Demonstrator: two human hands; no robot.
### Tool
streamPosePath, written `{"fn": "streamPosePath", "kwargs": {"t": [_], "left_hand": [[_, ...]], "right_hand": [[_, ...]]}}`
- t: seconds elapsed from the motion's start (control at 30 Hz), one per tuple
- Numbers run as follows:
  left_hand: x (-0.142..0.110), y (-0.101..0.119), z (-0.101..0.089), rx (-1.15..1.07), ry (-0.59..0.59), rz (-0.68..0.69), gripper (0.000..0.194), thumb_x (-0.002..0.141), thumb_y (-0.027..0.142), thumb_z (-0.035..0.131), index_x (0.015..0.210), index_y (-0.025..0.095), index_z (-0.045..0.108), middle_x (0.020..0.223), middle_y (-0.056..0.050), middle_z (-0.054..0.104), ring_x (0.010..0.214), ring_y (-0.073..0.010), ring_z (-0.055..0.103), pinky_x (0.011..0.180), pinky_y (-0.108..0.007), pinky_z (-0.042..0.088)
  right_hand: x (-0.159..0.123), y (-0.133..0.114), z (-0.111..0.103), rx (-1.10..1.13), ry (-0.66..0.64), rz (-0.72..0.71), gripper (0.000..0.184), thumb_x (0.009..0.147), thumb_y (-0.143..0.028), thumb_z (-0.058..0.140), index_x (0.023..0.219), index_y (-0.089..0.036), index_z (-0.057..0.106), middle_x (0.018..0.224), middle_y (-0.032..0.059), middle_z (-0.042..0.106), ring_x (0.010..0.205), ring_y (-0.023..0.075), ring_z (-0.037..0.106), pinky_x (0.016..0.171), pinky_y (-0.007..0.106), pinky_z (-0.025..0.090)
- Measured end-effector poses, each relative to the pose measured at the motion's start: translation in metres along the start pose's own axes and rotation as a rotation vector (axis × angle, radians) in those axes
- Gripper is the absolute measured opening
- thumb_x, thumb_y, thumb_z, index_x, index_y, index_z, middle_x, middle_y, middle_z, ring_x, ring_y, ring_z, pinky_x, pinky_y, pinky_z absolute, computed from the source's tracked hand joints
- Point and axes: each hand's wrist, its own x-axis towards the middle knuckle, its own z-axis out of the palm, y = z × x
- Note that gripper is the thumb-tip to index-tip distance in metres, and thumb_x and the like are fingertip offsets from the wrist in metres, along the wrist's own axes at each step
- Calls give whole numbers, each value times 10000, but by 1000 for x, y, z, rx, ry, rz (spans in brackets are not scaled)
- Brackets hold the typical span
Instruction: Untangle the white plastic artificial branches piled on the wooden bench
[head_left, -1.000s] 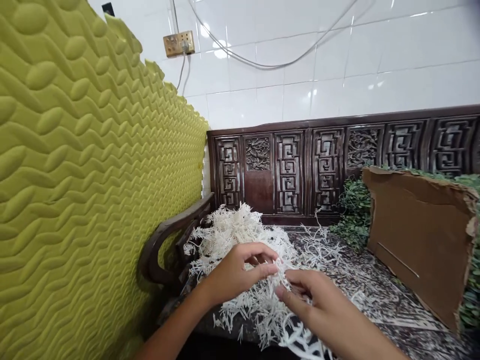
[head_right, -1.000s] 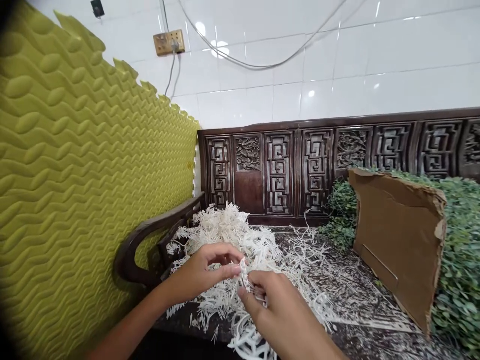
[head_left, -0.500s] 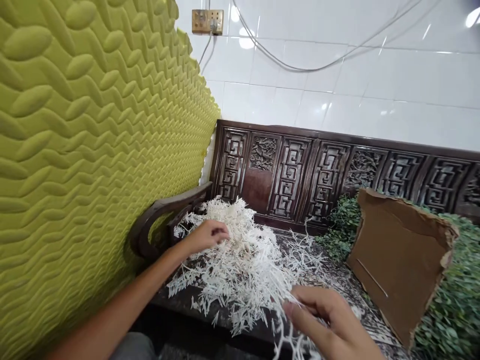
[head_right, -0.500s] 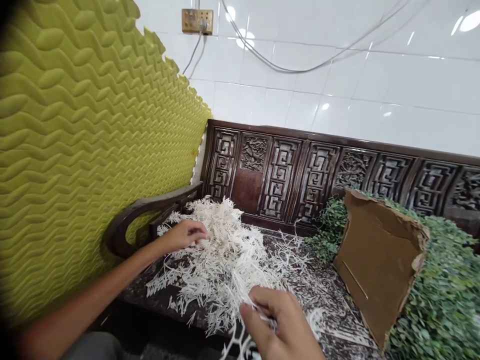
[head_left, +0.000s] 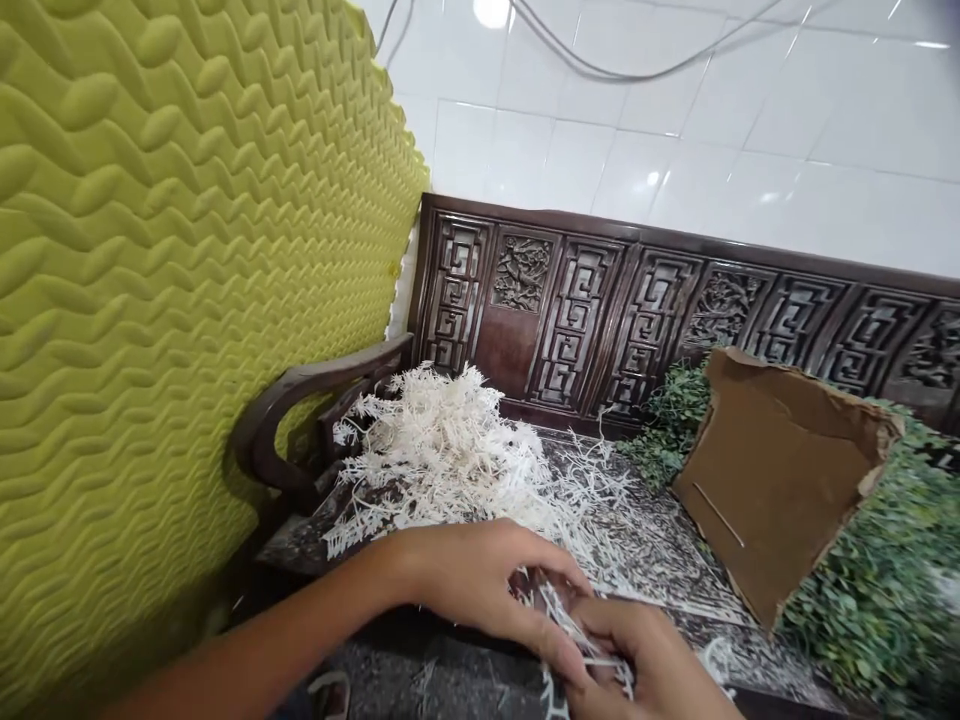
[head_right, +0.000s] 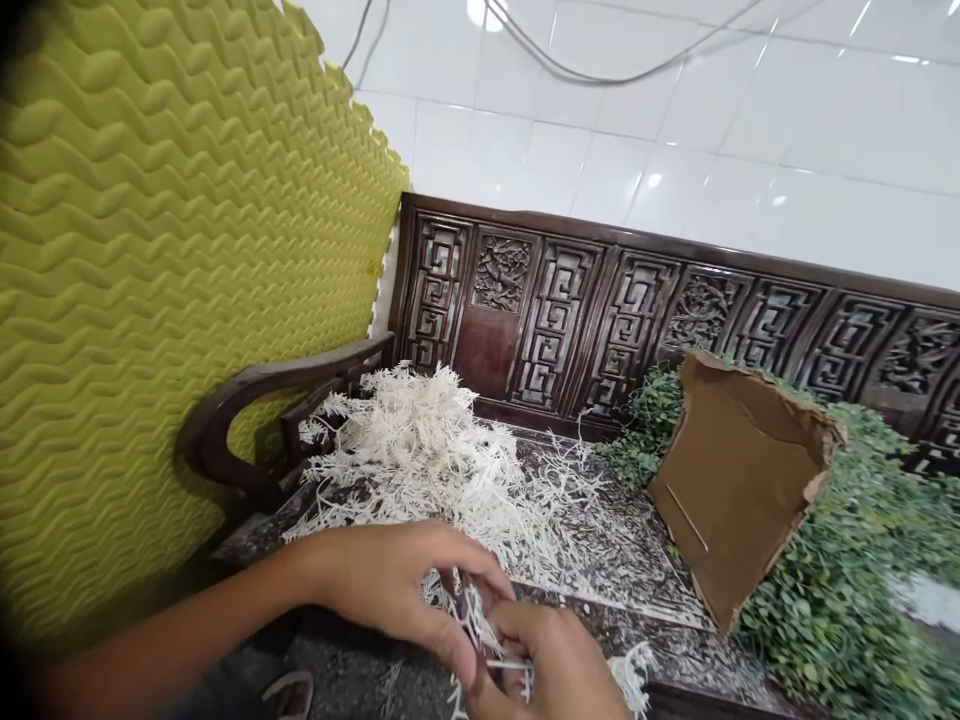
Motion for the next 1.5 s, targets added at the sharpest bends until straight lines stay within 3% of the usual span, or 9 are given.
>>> {"fn": "streamPosePath", "kwargs": {"t": [0.27,0.43,0.6,0.77,0.9,1.0,1.1,1.33,1.5], "left_hand": [[11,-6,-4,0,132,-15,83,782,245,670,813,173,699,793,-29,685,765,-156,598,708,-276,434],[15,-7,-1,-379,145,8,145,837,295,612,883,177,543,834,-23,597,745,-134,567,703,-292,453],[19,-1,4,-724,88,-61,252,837,316,625,874,193,409,829,-23,585,681,-122,588,641,-285,470],[23,3,4,-674,30,-98,302,839,426,611,952,168,502,790,-30,587,638,-107,551,561,-243,464],[23,0,7,-568,-21,-95,331,861,464,562,999,164,600,814,-45,590,668,-118,551,533,-227,441],[22,-5,9,-428,-17,-132,325,765,402,700,996,181,641,746,-8,583,633,-105,531,556,-226,415],[20,-8,5,-299,2,-91,284,716,369,745,926,186,685,729,14,561,638,-89,492,563,-214,364],[13,-17,-13,-300,18,-35,214,725,320,723,773,160,589,703,19,531,625,-89,451,577,-233,352],[8,-28,-15,-471,75,-49,282,658,224,769,737,165,505,741,22,510,680,-91,483,626,-241,396]], "right_hand": [[-1,10,-5,-101,187,53,167,756,-358,562,677,-212,579,476,-24,478,471,134,444,499,267,271],[-4,10,-14,58,218,92,254,805,-457,556,825,-222,652,597,8,517,550,155,469,515,269,314],[-5,3,-11,257,264,-10,270,851,-451,534,787,-214,646,779,45,560,718,175,533,630,283,403],[0,2,-5,346,228,-115,196,849,-327,484,773,-190,603,765,49,569,713,167,534,653,279,445],[0,5,4,515,143,-6,146,734,-264,518,768,-176,629,681,32,589,610,136,526,555,240,438],[-7,15,13,407,124,54,100,670,-220,539,698,-179,626,560,2,541,493,111,467,448,225,370],[-12,23,18,250,196,96,64,654,-234,570,672,-186,609,544,10,539,493,128,485,418,229,354],[1,1,-2,321,167,103,166,690,-307,608,603,-191,526,581,10,545,551,139,514,508,255,392],[7,1,-12,314,229,75,287,775,-421,602,954,-202,653,677,35,646,671,197,605,625,308,448]]}}
